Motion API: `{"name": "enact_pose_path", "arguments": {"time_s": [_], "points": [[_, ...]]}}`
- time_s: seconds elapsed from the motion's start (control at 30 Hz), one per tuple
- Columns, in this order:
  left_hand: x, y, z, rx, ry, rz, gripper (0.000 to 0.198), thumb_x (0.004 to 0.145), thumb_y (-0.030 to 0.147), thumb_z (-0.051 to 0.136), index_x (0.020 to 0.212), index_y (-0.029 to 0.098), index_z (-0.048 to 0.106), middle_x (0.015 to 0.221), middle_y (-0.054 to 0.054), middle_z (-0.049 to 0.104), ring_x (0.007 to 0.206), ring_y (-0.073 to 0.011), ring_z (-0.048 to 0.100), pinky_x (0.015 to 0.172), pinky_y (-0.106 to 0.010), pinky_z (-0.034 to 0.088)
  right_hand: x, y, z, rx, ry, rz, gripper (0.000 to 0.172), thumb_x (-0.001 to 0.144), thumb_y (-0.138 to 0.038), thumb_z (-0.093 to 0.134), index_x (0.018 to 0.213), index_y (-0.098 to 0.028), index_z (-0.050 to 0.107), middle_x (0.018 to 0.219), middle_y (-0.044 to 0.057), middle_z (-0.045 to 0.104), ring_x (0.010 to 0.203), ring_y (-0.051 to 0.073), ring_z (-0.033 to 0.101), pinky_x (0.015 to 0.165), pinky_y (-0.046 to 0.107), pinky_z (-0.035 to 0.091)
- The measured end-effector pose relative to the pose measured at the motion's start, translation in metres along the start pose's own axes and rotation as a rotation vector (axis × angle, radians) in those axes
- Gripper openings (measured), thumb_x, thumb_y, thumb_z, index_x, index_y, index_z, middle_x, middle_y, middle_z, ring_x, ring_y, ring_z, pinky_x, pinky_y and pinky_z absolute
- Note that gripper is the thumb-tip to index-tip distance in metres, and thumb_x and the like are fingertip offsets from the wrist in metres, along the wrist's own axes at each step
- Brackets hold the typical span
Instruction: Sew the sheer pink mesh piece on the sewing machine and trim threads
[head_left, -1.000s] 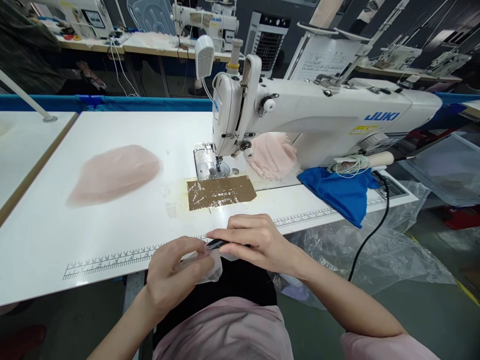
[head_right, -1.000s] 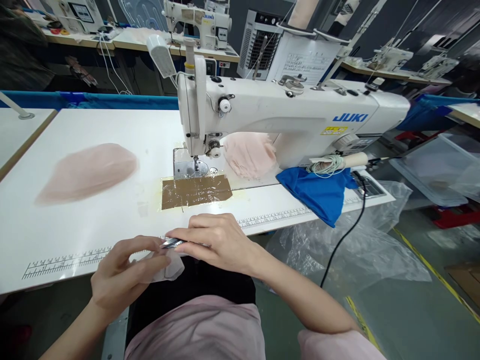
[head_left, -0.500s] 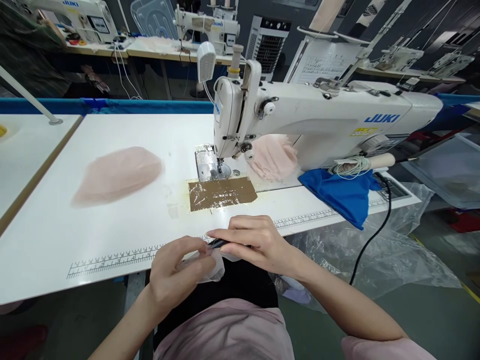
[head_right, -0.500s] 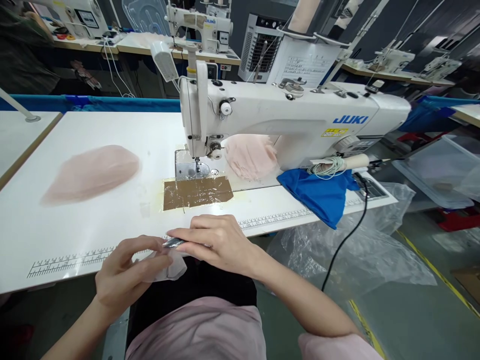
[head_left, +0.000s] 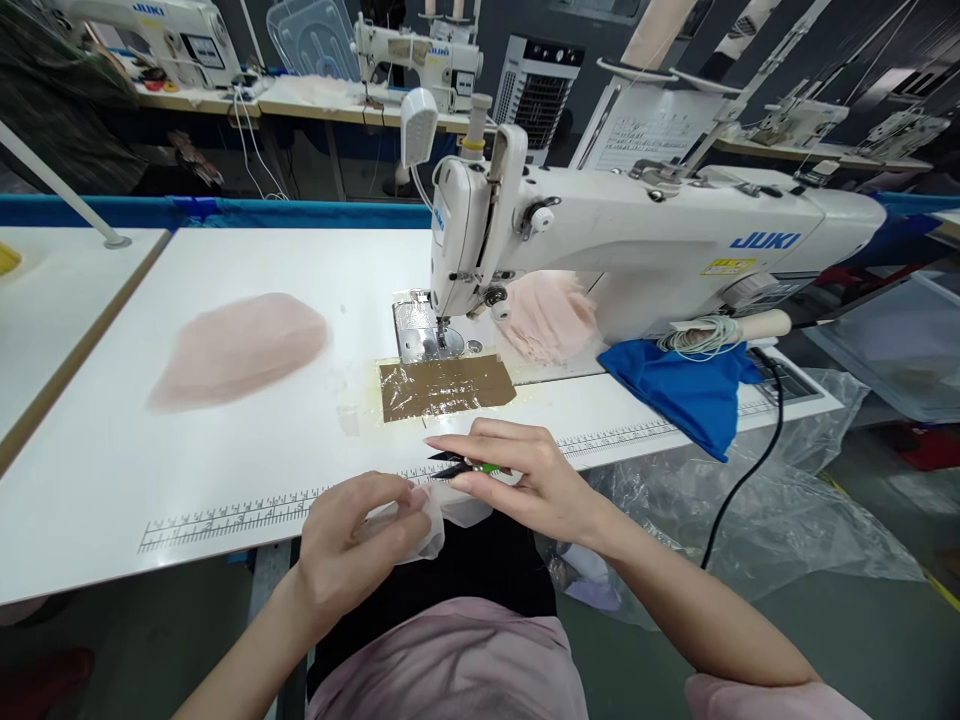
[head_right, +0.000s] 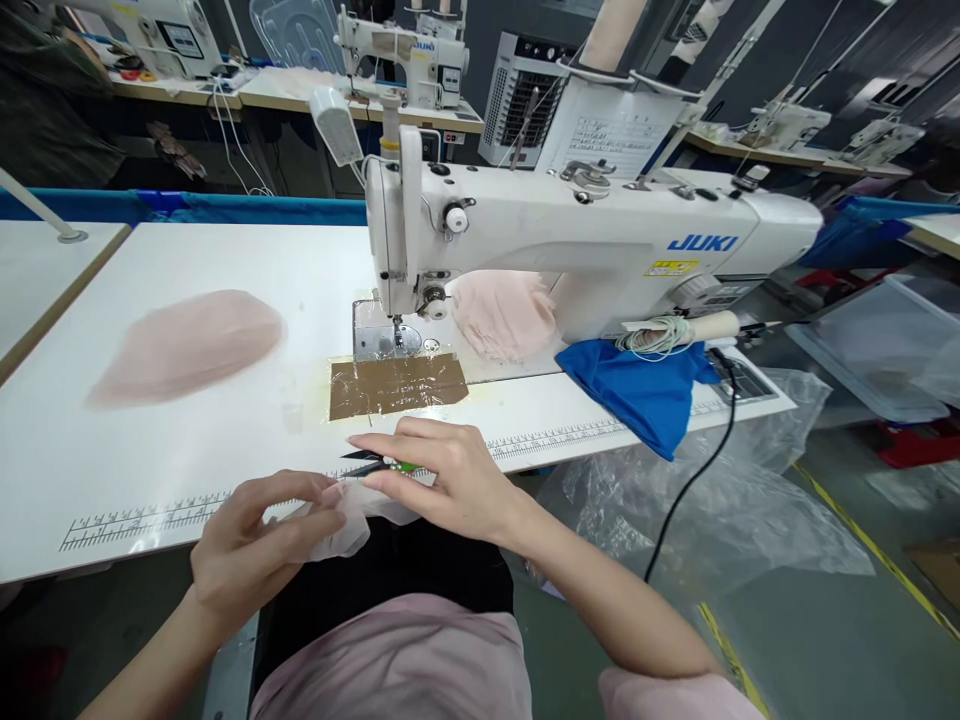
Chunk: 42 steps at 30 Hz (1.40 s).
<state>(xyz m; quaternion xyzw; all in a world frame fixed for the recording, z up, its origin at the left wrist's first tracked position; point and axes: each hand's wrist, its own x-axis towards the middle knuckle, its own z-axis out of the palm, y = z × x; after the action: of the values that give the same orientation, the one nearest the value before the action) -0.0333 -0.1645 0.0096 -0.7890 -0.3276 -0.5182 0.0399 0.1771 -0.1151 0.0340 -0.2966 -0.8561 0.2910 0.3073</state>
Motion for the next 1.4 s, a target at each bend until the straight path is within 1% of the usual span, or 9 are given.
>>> {"name": "enact_pose_path", "arguments": {"time_s": [0.2, 0.3, 0.4, 0.53, 0.8, 0.9, 1.03, 1.2, 1.4], "points": [[-0.007, -0.003, 0.000, -0.139, -0.054, -0.087, 0.014, 0.084, 0.003, 0.061, 0.091, 0.015, 0.061, 0.073, 0.000, 0.062, 0.061, -0.0114, 0.064, 0.055, -0.023, 0.057, -0.001, -0.004, 0.002, -0.123, 0.023, -0.092, 0.032, 0.098, -0.035, 0.053, 0.120, -0.016, 0.068, 0.072, 0.000, 0.057, 0.061, 0.010, 0.049, 0.056, 0.023, 0.038], [-0.005, -0.003, -0.003, -0.084, -0.095, -0.005, 0.011, 0.084, 0.003, 0.060, 0.086, 0.014, 0.058, 0.074, -0.002, 0.065, 0.064, -0.0131, 0.065, 0.059, -0.026, 0.059, -0.002, -0.010, 0.006, -0.167, 0.070, -0.126, 0.030, 0.096, -0.032, 0.056, 0.115, -0.013, 0.069, 0.071, 0.001, 0.057, 0.059, 0.010, 0.049, 0.055, 0.023, 0.038], [-0.002, -0.002, -0.004, 0.056, -0.053, 0.193, 0.012, 0.083, 0.000, 0.059, 0.081, 0.012, 0.061, 0.073, -0.003, 0.065, 0.069, -0.0163, 0.068, 0.063, -0.028, 0.061, -0.003, -0.015, 0.011, -0.040, 0.130, -0.067, 0.027, 0.089, -0.031, 0.066, 0.108, -0.012, 0.071, 0.070, 0.001, 0.060, 0.060, 0.010, 0.051, 0.054, 0.023, 0.039], [0.002, -0.001, -0.005, 0.127, -0.096, 0.303, 0.013, 0.081, -0.001, 0.062, 0.076, 0.010, 0.064, 0.070, -0.003, 0.064, 0.070, -0.0175, 0.069, 0.068, -0.031, 0.062, -0.002, -0.013, 0.018, 0.248, 0.172, 0.028, 0.015, 0.083, -0.021, 0.073, 0.096, -0.015, 0.073, 0.076, 0.001, 0.067, 0.063, 0.009, 0.058, 0.059, 0.020, 0.045], [0.002, 0.001, -0.004, 0.139, -0.116, 0.338, 0.012, 0.077, -0.002, 0.067, 0.071, 0.008, 0.064, 0.064, -0.004, 0.061, 0.067, -0.0182, 0.065, 0.068, -0.033, 0.061, 0.006, -0.009, 0.025, 0.479, 0.031, 0.091, 0.005, 0.080, -0.016, 0.074, 0.085, -0.016, 0.074, 0.074, 0.001, 0.069, 0.067, 0.010, 0.063, 0.062, 0.020, 0.049], [0.000, 0.001, -0.003, 0.141, -0.116, 0.329, 0.012, 0.076, -0.003, 0.066, 0.072, 0.008, 0.064, 0.065, -0.004, 0.062, 0.068, -0.0182, 0.065, 0.069, -0.033, 0.060, 0.006, -0.010, 0.024, 0.487, 0.083, 0.214, 0.001, 0.083, -0.017, 0.070, 0.083, -0.016, 0.071, 0.076, 0.000, 0.069, 0.068, 0.011, 0.062, 0.063, 0.021, 0.049], [-0.004, -0.001, -0.004, 0.153, -0.135, 0.311, 0.009, 0.079, -0.001, 0.064, 0.078, 0.008, 0.065, 0.071, -0.006, 0.064, 0.072, -0.0190, 0.067, 0.072, -0.034, 0.062, 0.001, -0.011, 0.021, 0.288, 0.264, 0.253, 0.009, 0.086, -0.026, 0.068, 0.086, -0.017, 0.066, 0.079, 0.000, 0.067, 0.069, 0.011, 0.060, 0.064, 0.022, 0.048], [-0.006, -0.005, -0.006, 0.184, -0.133, 0.331, 0.008, 0.078, -0.001, 0.065, 0.079, 0.007, 0.066, 0.072, -0.008, 0.065, 0.072, -0.0204, 0.067, 0.069, -0.036, 0.062, -0.014, -0.013, 0.020, -0.156, 0.194, -0.031, 0.033, 0.095, -0.026, 0.056, 0.125, -0.013, 0.060, 0.087, 0.006, 0.064, 0.075, 0.014, 0.057, 0.066, 0.026, 0.045], [-0.005, -0.005, -0.006, 0.181, -0.133, 0.345, 0.008, 0.074, -0.002, 0.069, 0.078, 0.004, 0.066, 0.073, -0.009, 0.064, 0.074, -0.0219, 0.066, 0.070, -0.037, 0.062, -0.022, -0.016, 0.025, -0.440, 0.145, -0.123, 0.032, 0.099, -0.023, 0.050, 0.125, -0.008, 0.061, 0.080, 0.005, 0.061, 0.068, 0.012, 0.055, 0.060, 0.023, 0.043]]}}
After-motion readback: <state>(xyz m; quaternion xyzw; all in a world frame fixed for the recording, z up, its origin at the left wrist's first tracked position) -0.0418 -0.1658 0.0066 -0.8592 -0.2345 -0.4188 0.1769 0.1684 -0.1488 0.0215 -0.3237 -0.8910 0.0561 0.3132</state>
